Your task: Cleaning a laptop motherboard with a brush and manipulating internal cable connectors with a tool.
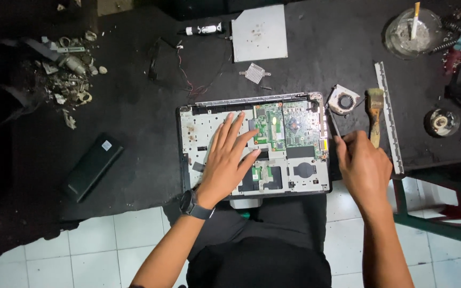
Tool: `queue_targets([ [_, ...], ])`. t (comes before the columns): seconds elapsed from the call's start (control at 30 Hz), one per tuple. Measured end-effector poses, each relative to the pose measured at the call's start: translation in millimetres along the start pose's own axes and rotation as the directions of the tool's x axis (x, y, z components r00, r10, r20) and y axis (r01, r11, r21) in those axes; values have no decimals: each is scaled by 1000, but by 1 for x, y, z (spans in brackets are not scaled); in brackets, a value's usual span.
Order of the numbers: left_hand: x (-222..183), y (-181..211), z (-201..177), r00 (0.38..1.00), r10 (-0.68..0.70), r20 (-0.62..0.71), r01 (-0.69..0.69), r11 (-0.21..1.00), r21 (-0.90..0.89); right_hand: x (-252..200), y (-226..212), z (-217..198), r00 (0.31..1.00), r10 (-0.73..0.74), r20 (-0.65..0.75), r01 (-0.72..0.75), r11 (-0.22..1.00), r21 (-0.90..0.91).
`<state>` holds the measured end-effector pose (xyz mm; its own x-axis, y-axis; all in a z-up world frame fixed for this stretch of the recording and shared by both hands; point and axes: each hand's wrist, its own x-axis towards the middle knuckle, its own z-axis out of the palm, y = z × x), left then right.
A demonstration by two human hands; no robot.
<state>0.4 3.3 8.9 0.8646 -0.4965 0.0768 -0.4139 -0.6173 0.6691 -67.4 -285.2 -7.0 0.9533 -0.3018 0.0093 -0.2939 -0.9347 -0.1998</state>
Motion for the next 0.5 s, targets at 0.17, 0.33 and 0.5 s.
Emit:
queue_targets([
  [0.17,-1,-1,1,1000,4,-5,-4,1000,12,4,-6,-7,1000,22,-22,-13,945,326],
  [0.33,0,1,1,1000,7,-7,-7,1000,-11,8,-19,14,1000,-10,-8,13,616,788],
  [0.5,0,-1,3,1000,-21,-2,21,1000,-9,17,-59,10,966,-227,-127,203,354,913],
])
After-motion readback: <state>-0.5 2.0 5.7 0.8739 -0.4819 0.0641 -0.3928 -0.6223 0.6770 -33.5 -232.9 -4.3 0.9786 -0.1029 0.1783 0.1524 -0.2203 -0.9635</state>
